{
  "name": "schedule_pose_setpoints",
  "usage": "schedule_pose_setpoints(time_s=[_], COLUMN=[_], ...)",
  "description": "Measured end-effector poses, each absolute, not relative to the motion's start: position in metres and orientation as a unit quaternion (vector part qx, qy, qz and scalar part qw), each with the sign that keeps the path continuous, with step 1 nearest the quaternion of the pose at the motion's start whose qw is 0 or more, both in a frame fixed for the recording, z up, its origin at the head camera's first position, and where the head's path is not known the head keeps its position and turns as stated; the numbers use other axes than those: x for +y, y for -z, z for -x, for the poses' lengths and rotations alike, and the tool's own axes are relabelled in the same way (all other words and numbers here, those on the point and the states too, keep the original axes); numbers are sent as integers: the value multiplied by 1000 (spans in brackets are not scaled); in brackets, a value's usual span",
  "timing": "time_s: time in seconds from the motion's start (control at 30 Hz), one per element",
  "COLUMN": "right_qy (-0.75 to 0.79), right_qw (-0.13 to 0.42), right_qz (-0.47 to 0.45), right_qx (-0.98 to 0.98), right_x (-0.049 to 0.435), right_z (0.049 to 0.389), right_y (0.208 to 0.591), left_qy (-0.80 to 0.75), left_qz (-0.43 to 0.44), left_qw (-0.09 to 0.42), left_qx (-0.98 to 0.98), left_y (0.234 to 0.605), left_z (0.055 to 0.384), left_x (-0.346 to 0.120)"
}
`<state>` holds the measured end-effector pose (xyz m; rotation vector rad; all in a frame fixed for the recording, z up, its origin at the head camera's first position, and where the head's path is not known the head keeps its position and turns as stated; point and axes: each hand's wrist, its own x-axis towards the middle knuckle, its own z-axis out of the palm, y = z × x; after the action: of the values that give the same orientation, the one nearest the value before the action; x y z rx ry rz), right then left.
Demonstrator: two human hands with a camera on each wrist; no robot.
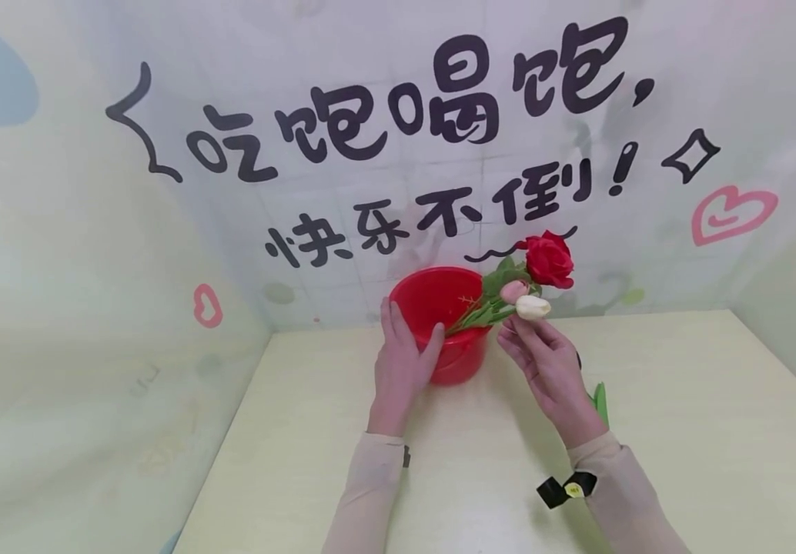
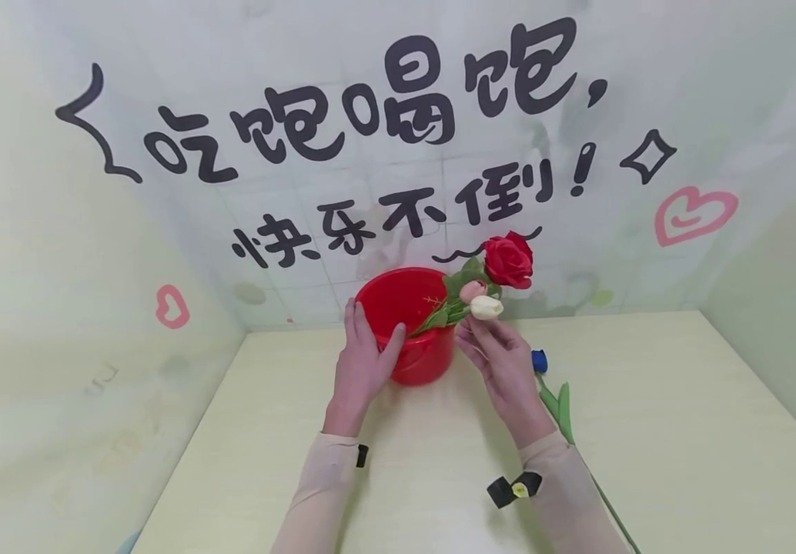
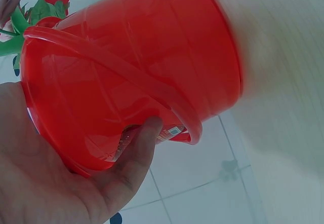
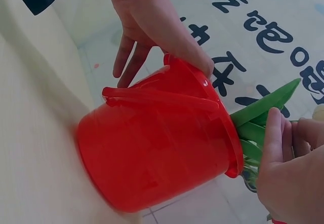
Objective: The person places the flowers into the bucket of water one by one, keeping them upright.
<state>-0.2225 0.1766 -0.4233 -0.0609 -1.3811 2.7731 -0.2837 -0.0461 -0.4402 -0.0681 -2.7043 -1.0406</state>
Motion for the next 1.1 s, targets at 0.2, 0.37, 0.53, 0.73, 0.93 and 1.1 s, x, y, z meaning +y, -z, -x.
schedule_pose_setpoints(time_s=[0.2, 0.37, 0.53, 0.73, 0.93, 1.1], right_qy=[-857, -817, -769, -595, -389, -371], right_qw=[-11, -39, -41, 15, -22, -70], right_qz=[-14, -47, -62, -25, 50, 74], right_qx=[-516, -574, -635, -803, -919, -923], right_x=[180, 184, 196, 234, 281, 299], right_z=[224, 227, 229, 231, 226, 228], right_y=[430, 430, 432, 439, 443, 447], left_qy=[358, 357, 354, 355, 357, 361], left_qz=[20, 21, 21, 23, 24, 25], left_qw=[119, 120, 119, 123, 129, 127], left_qx=[-926, -926, -927, -927, -925, -924], left_y=[443, 443, 443, 444, 443, 442], left_z=[283, 283, 283, 283, 282, 283], left_x=[-46, -46, -46, -46, -46, -45])
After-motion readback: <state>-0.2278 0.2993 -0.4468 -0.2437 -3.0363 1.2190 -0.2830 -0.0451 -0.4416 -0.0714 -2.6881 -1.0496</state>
